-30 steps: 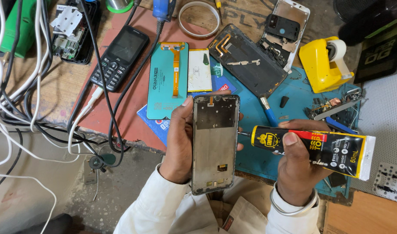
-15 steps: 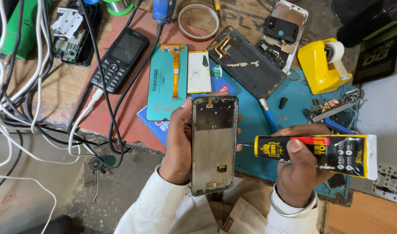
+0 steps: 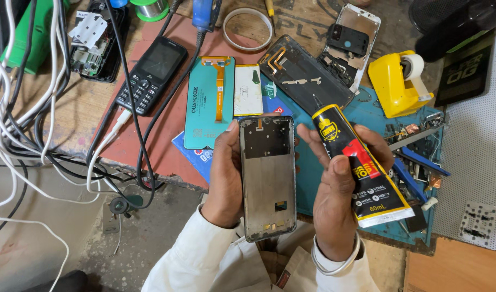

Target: The person holds a disassembled phone midframe in one hand and a tube of adhesive in the other, squeezing a bead of glue along the frame's edges. They rotate the frame repeatedly to reach each side, then set the glued frame on the workbench and pick up tweezers.

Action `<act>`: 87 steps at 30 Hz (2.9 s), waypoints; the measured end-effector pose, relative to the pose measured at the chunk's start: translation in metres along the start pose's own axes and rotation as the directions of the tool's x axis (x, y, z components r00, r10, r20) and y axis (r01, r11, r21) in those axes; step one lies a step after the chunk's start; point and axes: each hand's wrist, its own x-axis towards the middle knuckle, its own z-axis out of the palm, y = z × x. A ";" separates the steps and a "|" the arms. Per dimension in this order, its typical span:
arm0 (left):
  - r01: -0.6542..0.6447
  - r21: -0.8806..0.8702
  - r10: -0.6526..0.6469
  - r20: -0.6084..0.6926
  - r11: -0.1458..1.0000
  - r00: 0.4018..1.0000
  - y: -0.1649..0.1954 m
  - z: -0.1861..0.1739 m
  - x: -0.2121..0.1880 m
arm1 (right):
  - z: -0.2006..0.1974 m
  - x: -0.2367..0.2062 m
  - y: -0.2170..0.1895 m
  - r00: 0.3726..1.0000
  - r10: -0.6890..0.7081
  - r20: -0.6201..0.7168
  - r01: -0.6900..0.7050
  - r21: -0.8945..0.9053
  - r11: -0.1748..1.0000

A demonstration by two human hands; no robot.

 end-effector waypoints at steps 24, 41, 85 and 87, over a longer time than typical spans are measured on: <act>0.039 0.066 -0.039 0.007 0.997 0.999 0.003 0.003 0.002 | -0.058 -0.022 0.008 0.961 -0.102 -0.257 0.049 -0.205 0.977; 0.036 0.038 -0.036 -0.002 0.999 0.999 0.004 0.002 0.003 | -0.049 -0.020 0.014 0.959 -0.132 -0.252 0.052 -0.302 0.952; -0.027 0.046 0.027 0.003 0.999 1.000 -0.002 -0.002 0.003 | -0.066 -0.033 0.023 0.956 -0.206 -0.208 0.136 -0.309 0.941; -0.026 0.045 0.025 0.010 0.999 1.000 -0.003 -0.001 0.003 | -0.067 -0.033 0.022 0.957 -0.187 -0.223 0.115 -0.299 0.947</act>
